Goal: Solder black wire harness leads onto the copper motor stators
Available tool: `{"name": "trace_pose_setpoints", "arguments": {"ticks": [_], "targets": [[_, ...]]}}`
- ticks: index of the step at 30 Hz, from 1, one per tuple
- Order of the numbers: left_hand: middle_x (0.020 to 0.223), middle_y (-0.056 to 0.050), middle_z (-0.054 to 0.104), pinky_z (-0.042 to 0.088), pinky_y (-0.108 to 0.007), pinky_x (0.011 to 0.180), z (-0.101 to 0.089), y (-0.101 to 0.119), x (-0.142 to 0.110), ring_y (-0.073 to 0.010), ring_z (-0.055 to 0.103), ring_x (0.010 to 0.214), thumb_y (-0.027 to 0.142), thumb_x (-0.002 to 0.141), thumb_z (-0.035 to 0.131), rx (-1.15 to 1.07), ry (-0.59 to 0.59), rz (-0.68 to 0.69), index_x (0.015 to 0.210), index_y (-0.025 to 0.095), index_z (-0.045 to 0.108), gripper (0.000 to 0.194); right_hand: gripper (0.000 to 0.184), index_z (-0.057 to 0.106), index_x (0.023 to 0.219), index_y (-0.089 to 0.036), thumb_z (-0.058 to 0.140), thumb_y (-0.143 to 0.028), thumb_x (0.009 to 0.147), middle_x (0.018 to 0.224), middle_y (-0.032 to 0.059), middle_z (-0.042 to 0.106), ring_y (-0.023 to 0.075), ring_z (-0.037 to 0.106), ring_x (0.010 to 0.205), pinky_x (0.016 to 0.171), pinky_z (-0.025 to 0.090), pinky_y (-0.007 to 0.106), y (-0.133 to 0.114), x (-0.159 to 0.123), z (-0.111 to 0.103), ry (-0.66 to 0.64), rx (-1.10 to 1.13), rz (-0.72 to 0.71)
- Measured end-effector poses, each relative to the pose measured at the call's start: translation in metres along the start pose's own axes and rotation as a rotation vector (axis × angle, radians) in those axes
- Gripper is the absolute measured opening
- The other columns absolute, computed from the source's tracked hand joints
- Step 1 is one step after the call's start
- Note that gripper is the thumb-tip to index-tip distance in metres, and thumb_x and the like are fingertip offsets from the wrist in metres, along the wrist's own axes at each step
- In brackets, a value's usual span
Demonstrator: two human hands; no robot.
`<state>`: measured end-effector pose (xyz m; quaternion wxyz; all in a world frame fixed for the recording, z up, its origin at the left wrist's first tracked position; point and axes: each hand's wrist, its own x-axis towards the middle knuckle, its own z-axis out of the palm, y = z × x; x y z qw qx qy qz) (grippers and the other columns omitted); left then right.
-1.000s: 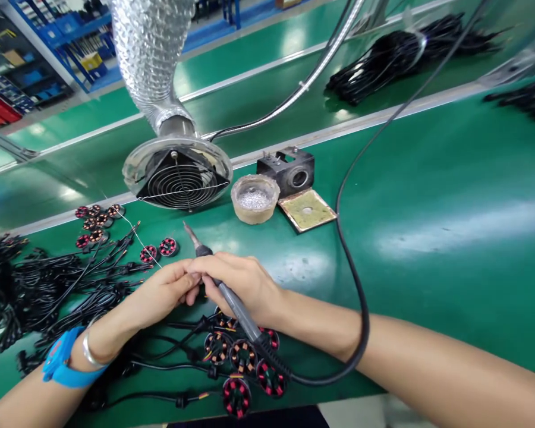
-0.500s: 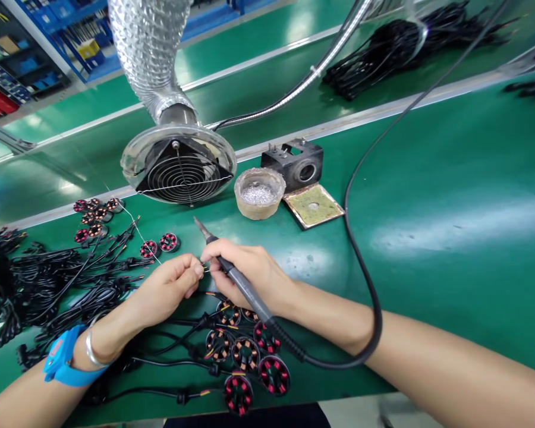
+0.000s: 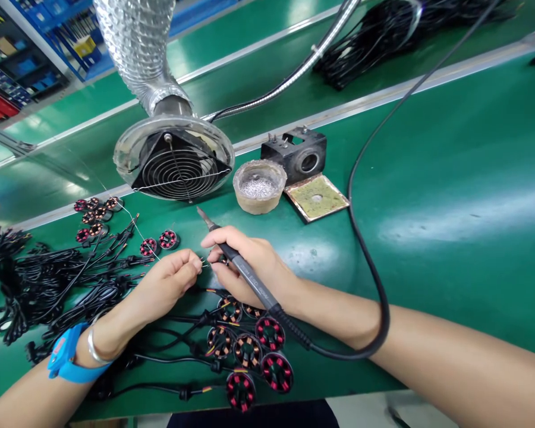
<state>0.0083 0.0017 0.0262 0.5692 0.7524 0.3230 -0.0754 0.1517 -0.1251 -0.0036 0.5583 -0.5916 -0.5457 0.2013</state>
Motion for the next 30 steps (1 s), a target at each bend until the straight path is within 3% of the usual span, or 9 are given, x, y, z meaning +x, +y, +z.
{"name": "trace_pose_setpoints", "arguments": {"ticks": [5, 11, 17, 30], "targets": [[0.059, 0.007, 0.034, 0.025, -0.022, 0.049, 0.001, -0.001, 0.000, -0.0092, 0.029, 0.054, 0.045, 0.089, 0.041, 0.026, 0.006, 0.003, 0.075, 0.019, 0.044, 0.030, 0.026, 0.059, 0.119, -0.020, 0.052, -0.017, 0.094, 0.097, 0.0037, 0.068, 0.0126, 0.065, 0.079, 0.073, 0.053, 0.022, -0.013, -0.002, -0.021, 0.049, -0.142, -0.121], [0.059, 0.006, 0.039, 0.027, -0.023, 0.050, 0.001, 0.001, -0.001, -0.0097, 0.032, 0.054, 0.045, 0.090, 0.040, 0.051, -0.019, 0.004, 0.074, 0.019, 0.044, 0.031, 0.023, 0.066, 0.103, -0.021, 0.052, -0.014, 0.085, 0.070, 0.0004, 0.056, 0.0130, 0.051, 0.058, 0.052, 0.042, 0.027, -0.024, -0.009, -0.045, 0.006, -0.111, -0.192], [0.060, 0.005, 0.041, 0.029, -0.023, 0.052, 0.000, 0.001, -0.001, -0.0100, 0.034, 0.056, 0.043, 0.091, 0.039, 0.082, -0.018, 0.003, 0.073, 0.019, 0.044, 0.030, 0.024, 0.064, 0.095, -0.020, 0.048, -0.010, 0.080, 0.071, 0.0005, 0.054, 0.0127, 0.051, 0.059, 0.052, 0.040, 0.027, -0.023, -0.008, -0.046, -0.097, -0.057, -0.153], [0.060, 0.005, 0.041, 0.030, -0.023, 0.053, 0.000, 0.002, 0.000, -0.0099, 0.034, 0.056, 0.043, 0.092, 0.039, 0.110, -0.012, 0.031, 0.071, 0.019, 0.043, 0.032, 0.025, 0.066, 0.095, -0.019, 0.049, -0.010, 0.079, 0.069, 0.0011, 0.055, 0.0129, 0.050, 0.057, 0.051, 0.039, 0.027, -0.021, -0.010, -0.043, -0.093, -0.036, -0.163]]}}
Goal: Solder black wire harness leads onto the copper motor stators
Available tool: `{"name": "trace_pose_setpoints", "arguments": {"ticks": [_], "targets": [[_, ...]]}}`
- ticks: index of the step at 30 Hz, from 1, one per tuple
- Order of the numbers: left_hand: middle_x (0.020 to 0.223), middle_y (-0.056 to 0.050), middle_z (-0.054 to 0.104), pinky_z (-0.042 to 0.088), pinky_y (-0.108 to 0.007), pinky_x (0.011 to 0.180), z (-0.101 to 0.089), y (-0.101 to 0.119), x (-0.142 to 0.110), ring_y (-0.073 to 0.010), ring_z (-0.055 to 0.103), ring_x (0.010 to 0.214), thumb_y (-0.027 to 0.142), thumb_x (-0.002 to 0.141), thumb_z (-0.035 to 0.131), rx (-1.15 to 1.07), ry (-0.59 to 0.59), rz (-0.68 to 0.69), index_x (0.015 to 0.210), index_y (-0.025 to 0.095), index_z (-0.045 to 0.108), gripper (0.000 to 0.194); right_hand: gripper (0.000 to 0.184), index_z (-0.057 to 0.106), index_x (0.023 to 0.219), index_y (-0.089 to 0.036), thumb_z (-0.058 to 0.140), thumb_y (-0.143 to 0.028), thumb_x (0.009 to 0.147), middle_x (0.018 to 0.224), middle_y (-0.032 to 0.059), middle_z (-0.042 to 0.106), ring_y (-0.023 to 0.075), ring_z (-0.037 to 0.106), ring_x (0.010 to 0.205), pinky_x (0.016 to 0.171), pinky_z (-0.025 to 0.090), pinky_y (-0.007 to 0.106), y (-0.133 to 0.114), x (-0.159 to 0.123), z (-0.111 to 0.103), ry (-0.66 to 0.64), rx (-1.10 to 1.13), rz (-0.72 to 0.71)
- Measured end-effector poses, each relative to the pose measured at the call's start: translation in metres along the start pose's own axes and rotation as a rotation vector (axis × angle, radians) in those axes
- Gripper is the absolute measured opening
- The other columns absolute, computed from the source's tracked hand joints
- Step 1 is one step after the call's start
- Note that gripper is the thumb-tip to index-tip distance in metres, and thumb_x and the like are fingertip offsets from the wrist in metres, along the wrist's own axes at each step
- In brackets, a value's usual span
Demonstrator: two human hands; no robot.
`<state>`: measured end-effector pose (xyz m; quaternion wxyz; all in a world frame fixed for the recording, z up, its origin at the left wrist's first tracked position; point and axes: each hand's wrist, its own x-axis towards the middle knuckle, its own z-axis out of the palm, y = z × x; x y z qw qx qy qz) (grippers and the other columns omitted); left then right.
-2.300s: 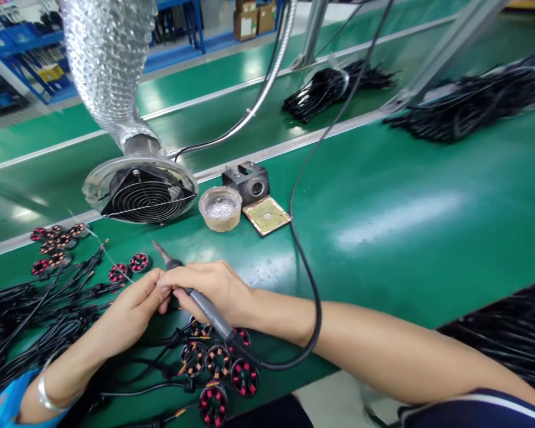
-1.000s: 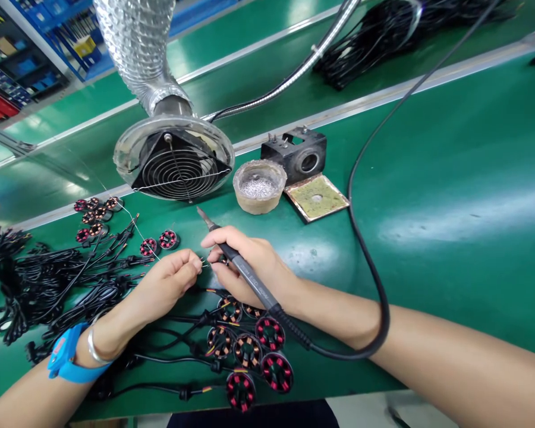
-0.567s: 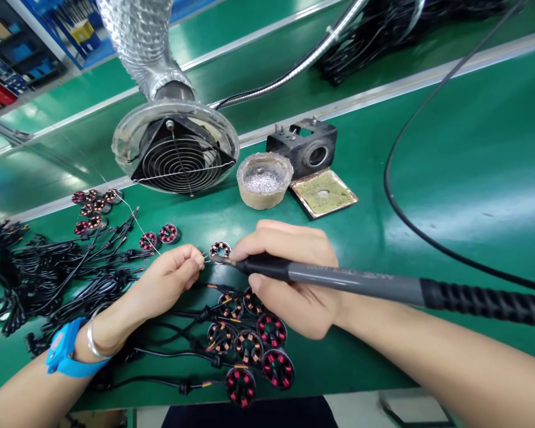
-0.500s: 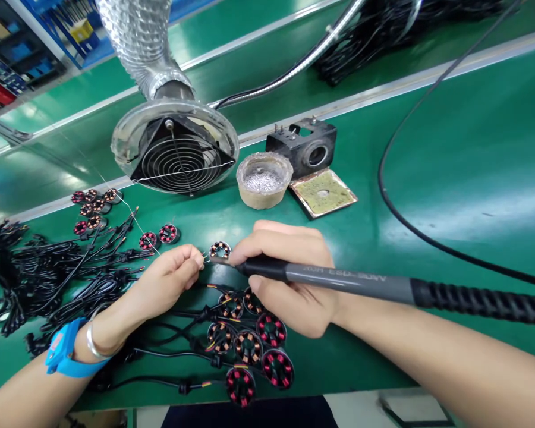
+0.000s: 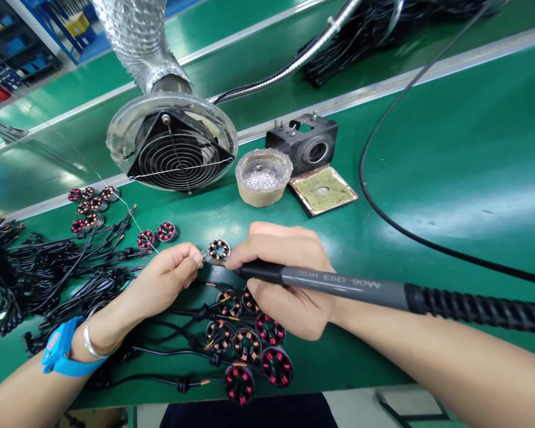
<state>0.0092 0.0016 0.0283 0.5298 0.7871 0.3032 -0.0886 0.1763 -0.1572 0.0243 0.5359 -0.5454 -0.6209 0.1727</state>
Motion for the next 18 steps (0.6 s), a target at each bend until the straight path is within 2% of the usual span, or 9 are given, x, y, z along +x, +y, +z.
{"name": "trace_pose_setpoints", "arguments": {"ticks": [6, 18], "targets": [[0.061, 0.006, 0.040, 0.030, -0.023, 0.053, 0.0004, 0.0003, -0.0003, -0.0096, 0.033, 0.055, 0.043, 0.092, 0.039, -0.020, -0.008, 0.011, 0.071, 0.019, 0.044, 0.032, 0.024, 0.066, 0.092, -0.019, 0.048, -0.013, 0.077, 0.068, 0.0012, 0.055, 0.0121, 0.046, 0.053, 0.049, 0.035, 0.028, 0.0030, -0.0023, 0.0078, 0.074, 0.003, -0.050], [0.058, 0.006, 0.039, 0.026, -0.022, 0.049, 0.0005, 0.0014, -0.0011, -0.0092, 0.032, 0.052, 0.046, 0.091, 0.041, -0.079, -0.038, -0.033, 0.075, 0.019, 0.046, 0.032, 0.020, 0.065, 0.087, -0.018, 0.049, -0.012, 0.076, 0.066, 0.0010, 0.055, 0.0120, 0.049, 0.052, 0.047, 0.037, 0.028, -0.0040, 0.0000, 0.0016, 0.171, -0.035, -0.096]]}}
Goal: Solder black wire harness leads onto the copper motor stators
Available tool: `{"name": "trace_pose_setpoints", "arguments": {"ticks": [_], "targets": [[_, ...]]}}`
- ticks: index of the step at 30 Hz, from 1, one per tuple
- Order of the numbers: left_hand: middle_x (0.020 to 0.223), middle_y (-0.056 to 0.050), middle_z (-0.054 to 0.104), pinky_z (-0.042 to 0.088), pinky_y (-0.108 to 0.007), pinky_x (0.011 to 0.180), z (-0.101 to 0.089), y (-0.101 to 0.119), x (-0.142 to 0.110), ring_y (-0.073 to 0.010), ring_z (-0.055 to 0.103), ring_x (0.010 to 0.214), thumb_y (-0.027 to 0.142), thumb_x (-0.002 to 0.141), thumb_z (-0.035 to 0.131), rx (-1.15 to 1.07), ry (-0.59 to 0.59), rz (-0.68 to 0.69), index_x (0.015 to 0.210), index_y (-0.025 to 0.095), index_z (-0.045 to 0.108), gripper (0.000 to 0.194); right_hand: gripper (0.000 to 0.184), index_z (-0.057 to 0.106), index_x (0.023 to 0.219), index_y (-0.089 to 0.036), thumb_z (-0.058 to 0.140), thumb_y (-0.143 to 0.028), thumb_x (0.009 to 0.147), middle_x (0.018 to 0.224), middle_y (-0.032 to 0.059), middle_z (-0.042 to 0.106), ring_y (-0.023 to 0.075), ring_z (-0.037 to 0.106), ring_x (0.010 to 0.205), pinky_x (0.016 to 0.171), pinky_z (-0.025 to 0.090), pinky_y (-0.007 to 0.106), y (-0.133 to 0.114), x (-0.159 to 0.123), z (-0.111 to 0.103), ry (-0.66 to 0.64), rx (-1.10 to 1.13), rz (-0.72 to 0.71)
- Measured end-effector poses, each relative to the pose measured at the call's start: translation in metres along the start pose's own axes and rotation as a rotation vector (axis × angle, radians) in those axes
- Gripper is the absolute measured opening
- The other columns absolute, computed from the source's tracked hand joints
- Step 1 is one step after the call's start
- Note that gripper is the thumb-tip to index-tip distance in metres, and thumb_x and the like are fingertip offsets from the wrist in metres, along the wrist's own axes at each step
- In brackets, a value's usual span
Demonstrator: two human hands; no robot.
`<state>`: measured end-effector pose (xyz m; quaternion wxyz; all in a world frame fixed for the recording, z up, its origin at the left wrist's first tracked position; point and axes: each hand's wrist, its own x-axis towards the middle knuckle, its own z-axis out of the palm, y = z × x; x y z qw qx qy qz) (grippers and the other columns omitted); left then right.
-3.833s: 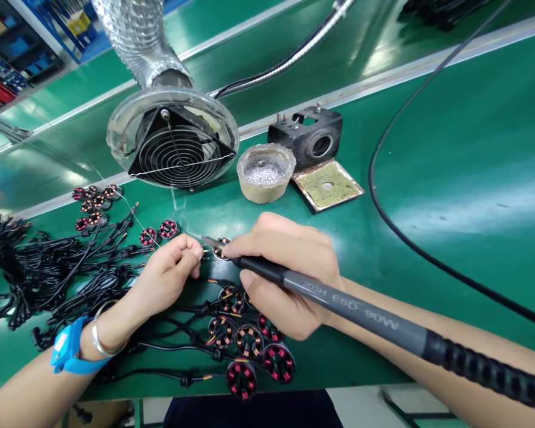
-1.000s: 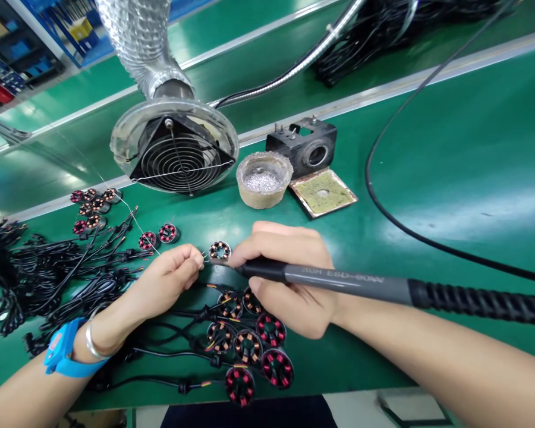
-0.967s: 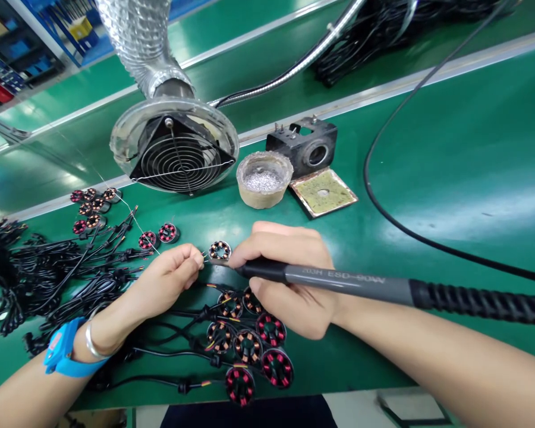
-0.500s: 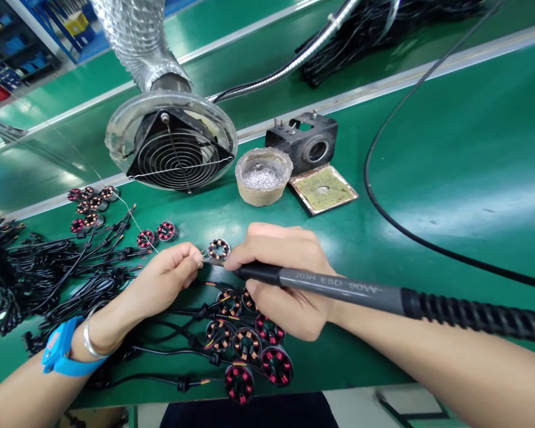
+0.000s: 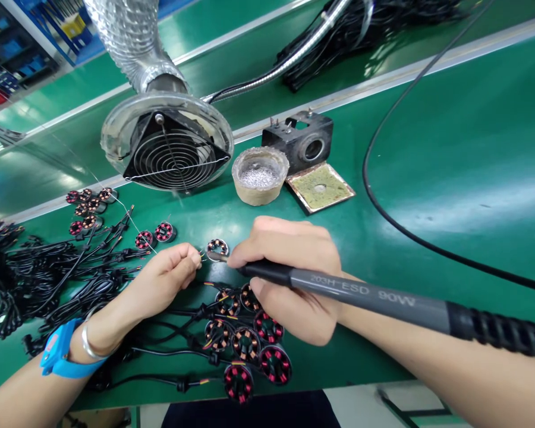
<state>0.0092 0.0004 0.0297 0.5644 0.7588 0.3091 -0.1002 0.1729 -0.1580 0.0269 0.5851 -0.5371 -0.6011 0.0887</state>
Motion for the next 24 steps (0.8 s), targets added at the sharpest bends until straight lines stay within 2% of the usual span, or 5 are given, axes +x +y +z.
{"name": "trace_pose_setpoints", "arguments": {"ticks": [8, 11, 14, 18, 24], "targets": [[0.058, 0.006, 0.040, 0.025, -0.023, 0.050, 0.000, 0.001, -0.001, -0.0091, 0.032, 0.052, 0.048, 0.090, 0.042, -0.012, 0.000, -0.014, 0.076, 0.018, 0.047, 0.033, 0.024, 0.061, 0.111, -0.020, 0.050, -0.028, 0.092, 0.086, 0.0107, 0.065, 0.0239, 0.060, 0.077, 0.062, 0.046, 0.034, -0.001, 0.014, -0.028, 0.028, -0.720, -0.008], [0.057, 0.006, 0.040, 0.026, -0.022, 0.050, 0.000, 0.001, -0.002, -0.0091, 0.033, 0.052, 0.047, 0.090, 0.042, -0.012, 0.010, -0.023, 0.074, 0.018, 0.047, 0.033, 0.032, 0.058, 0.122, -0.018, 0.040, -0.029, 0.098, 0.071, 0.0073, 0.063, 0.0227, 0.059, 0.058, 0.047, 0.039, 0.032, 0.005, 0.011, -0.034, -0.218, -0.907, 0.052], [0.057, 0.006, 0.042, 0.028, -0.022, 0.051, 0.000, 0.000, -0.001, -0.0092, 0.034, 0.053, 0.046, 0.090, 0.042, -0.005, 0.013, -0.017, 0.075, 0.018, 0.048, 0.032, 0.031, 0.059, 0.116, -0.016, 0.035, -0.026, 0.100, 0.052, 0.0004, 0.055, 0.0186, 0.048, 0.037, 0.038, 0.027, 0.031, 0.009, 0.008, -0.037, -0.404, -0.865, 0.003], [0.056, 0.006, 0.045, 0.030, -0.020, 0.049, -0.001, -0.002, 0.000, -0.0081, 0.035, 0.050, 0.044, 0.090, 0.044, -0.026, 0.022, -0.010, 0.076, 0.017, 0.051, 0.031, 0.018, 0.056, 0.101, -0.018, 0.039, -0.022, 0.098, 0.065, 0.0007, 0.059, 0.0143, 0.053, 0.046, 0.043, 0.035, 0.026, 0.011, 0.009, -0.026, -0.270, -0.645, 0.034], [0.061, 0.000, 0.057, 0.041, -0.019, 0.041, -0.006, 0.002, 0.001, -0.0094, 0.048, 0.048, 0.044, 0.085, 0.048, -0.186, 0.006, -0.103, 0.072, 0.017, 0.052, 0.030, 0.005, 0.052, 0.092, -0.019, 0.055, -0.016, 0.090, 0.077, -0.0013, 0.060, 0.0107, 0.055, 0.062, 0.059, 0.045, 0.021, 0.028, 0.007, 0.026, -0.153, -0.242, -0.057]]}}
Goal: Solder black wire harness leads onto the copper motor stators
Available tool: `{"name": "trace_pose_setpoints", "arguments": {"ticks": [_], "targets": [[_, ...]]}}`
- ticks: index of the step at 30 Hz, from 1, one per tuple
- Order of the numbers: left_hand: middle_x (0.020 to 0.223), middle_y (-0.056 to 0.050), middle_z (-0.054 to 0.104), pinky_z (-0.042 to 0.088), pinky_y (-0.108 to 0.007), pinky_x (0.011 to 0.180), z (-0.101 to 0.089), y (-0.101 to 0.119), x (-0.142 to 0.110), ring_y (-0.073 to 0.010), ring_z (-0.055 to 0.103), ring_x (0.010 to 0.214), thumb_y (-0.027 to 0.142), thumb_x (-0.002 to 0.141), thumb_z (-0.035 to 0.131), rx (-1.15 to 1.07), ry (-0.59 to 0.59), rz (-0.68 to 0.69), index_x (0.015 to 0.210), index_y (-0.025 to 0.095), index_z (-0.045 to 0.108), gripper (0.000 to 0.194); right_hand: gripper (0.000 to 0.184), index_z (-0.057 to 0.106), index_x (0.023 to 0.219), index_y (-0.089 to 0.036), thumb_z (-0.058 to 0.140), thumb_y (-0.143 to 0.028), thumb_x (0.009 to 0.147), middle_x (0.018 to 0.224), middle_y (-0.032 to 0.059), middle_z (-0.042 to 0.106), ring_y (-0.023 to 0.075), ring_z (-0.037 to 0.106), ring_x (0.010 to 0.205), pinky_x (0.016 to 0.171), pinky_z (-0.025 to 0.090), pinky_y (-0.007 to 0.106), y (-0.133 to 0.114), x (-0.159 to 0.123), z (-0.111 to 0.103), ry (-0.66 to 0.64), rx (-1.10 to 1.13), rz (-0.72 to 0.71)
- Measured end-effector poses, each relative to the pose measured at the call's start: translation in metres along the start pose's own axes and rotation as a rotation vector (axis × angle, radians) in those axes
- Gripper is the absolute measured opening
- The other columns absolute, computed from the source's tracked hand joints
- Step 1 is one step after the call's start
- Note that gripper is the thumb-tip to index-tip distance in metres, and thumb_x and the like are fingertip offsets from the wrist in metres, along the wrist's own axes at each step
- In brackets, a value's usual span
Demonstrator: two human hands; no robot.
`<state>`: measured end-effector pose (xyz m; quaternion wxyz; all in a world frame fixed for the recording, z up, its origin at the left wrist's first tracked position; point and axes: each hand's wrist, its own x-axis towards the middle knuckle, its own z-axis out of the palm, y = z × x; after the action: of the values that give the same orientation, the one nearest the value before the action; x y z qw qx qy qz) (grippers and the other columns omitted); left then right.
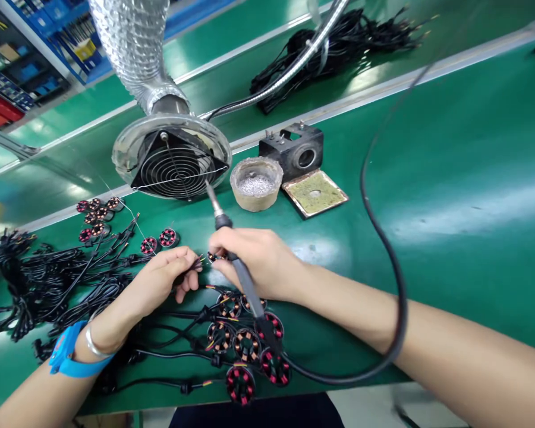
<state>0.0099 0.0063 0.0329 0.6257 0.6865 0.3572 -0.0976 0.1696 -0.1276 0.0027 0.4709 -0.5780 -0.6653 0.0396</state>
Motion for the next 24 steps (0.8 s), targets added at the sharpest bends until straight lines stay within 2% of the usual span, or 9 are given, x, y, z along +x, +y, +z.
{"name": "trace_pose_setpoints", "arguments": {"ticks": [2, 5, 9, 14, 18, 24], "targets": [[0.063, -0.001, 0.059, 0.047, -0.021, 0.043, -0.002, 0.003, -0.001, -0.0108, 0.053, 0.051, 0.041, 0.079, 0.053, -0.057, 0.004, -0.030, 0.071, 0.016, 0.054, 0.026, 0.005, 0.052, 0.092, -0.019, 0.055, -0.018, 0.089, 0.077, -0.0014, 0.059, 0.0114, 0.053, 0.062, 0.059, 0.044, 0.022, 0.003, 0.000, 0.014, -0.036, 0.027, -0.014], [0.064, -0.001, 0.059, 0.051, -0.023, 0.046, -0.004, 0.008, -0.003, -0.0113, 0.057, 0.053, 0.037, 0.073, 0.057, -0.077, 0.002, -0.059, 0.069, 0.014, 0.055, 0.023, 0.008, 0.051, 0.094, -0.020, 0.050, -0.014, 0.088, 0.076, -0.0016, 0.059, 0.0115, 0.053, 0.062, 0.058, 0.043, 0.022, 0.004, 0.000, 0.022, -0.021, 0.047, -0.015], [0.067, -0.001, 0.061, 0.045, -0.020, 0.044, -0.006, 0.011, -0.006, -0.0099, 0.055, 0.052, 0.031, 0.073, 0.059, 0.071, 0.016, -0.054, 0.070, 0.014, 0.058, 0.017, 0.014, 0.050, 0.095, -0.020, 0.050, -0.010, 0.085, 0.076, -0.0025, 0.058, 0.0101, 0.054, 0.063, 0.060, 0.043, 0.020, 0.003, -0.001, 0.019, -0.009, 0.120, 0.028], [0.065, 0.001, 0.062, 0.042, -0.020, 0.059, -0.006, 0.005, -0.004, -0.0091, 0.052, 0.060, 0.030, 0.081, 0.057, 0.216, 0.059, 0.083, 0.069, 0.014, 0.063, 0.020, 0.018, 0.050, 0.099, -0.020, 0.052, -0.008, 0.085, 0.076, -0.0035, 0.059, 0.0091, 0.056, 0.064, 0.063, 0.045, 0.019, 0.002, -0.003, 0.017, -0.059, 0.199, 0.057], [0.067, 0.002, 0.061, 0.038, -0.021, 0.059, -0.005, 0.000, -0.004, -0.0095, 0.048, 0.060, 0.033, 0.084, 0.058, 0.263, 0.054, 0.118, 0.076, 0.014, 0.067, 0.023, 0.020, 0.050, 0.101, -0.019, 0.052, -0.007, 0.086, 0.077, -0.0037, 0.060, 0.0087, 0.057, 0.066, 0.064, 0.046, 0.019, 0.004, -0.001, 0.017, -0.071, 0.230, 0.066], [0.075, 0.000, 0.070, 0.043, -0.024, 0.065, -0.005, 0.000, -0.004, -0.0139, 0.058, 0.068, 0.028, 0.086, 0.054, 0.380, 0.114, 0.225, 0.081, 0.017, 0.072, 0.022, 0.020, 0.053, 0.107, -0.019, 0.057, -0.015, 0.087, 0.088, 0.0016, 0.064, 0.0121, 0.063, 0.073, 0.065, 0.051, 0.021, 0.002, -0.006, 0.013, -0.030, 0.125, 0.041]]}}
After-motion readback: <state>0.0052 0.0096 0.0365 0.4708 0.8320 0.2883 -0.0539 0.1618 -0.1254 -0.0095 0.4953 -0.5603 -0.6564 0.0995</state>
